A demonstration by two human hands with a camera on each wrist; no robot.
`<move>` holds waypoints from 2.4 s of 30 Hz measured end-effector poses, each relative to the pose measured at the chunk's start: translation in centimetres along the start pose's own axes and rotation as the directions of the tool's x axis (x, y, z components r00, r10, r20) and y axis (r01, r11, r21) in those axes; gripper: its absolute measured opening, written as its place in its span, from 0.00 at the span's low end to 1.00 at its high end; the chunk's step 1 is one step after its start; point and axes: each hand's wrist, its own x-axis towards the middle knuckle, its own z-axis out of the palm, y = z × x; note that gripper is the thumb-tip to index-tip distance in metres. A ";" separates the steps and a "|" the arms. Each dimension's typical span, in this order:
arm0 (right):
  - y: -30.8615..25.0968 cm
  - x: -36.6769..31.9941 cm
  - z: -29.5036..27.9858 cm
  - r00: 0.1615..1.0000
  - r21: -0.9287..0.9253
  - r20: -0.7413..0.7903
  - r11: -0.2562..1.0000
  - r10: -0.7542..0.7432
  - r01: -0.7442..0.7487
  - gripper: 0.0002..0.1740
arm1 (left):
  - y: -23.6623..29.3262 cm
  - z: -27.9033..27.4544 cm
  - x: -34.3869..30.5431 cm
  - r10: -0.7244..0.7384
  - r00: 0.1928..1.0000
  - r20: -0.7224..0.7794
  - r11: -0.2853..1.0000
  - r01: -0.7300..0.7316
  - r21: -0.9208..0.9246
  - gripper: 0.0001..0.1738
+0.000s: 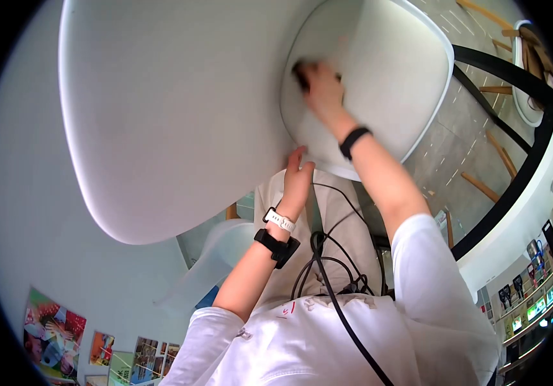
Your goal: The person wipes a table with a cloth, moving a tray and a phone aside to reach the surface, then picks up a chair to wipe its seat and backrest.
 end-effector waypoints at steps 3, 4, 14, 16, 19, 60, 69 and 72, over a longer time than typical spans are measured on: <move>2.2 -1.7 -1.2 0.941 0.043 0.199 0.962 -0.273 0.270 0.19 | 0.2 0.1 0.4 -0.050 0.998 0.030 0.995 0.053 -0.088 0.34; 3.4 -1.7 -1.7 0.900 0.026 0.257 0.934 -0.351 0.356 0.18 | 0.5 0.1 0.4 -0.085 0.996 0.019 0.986 0.087 -0.146 0.34; 2.1 3.9 -0.5 0.977 -0.001 -0.210 0.999 0.048 -0.050 0.19 | 1.4 1.0 1.4 -0.168 0.986 -0.011 0.821 0.133 -0.555 0.41; 0.3 -2.2 -0.4 0.990 0.073 0.132 0.996 -0.051 0.042 0.24 | -2.8 0.6 2.8 0.024 0.999 0.023 0.958 -0.017 -0.288 0.41; 0.9 -2.5 -2.5 0.913 0.044 0.297 0.959 -0.280 0.280 0.22 | -5.9 -0.1 3.9 0.163 0.983 0.089 0.986 -0.159 -0.051 0.39; 6.6 -24.8 -15.2 0.916 -0.082 -0.088 0.914 0.391 -0.398 0.21 | -0.7 -4.8 -1.6 0.063 0.923 0.380 0.948 -0.175 0.268 0.09; 0.5 -20.9 -5.5 0.952 -0.073 0.017 0.949 -0.305 0.305 0.15 | 2.6 -0.7 -0.3 0.202 0.942 0.267 0.966 -0.237 0.104 0.08; 6.3 -24.2 -8.6 0.963 -0.018 0.007 0.963 -0.270 0.270 0.16 | 3.4 -1.1 -0.3 0.209 0.945 0.252 0.949 -0.259 0.181 0.09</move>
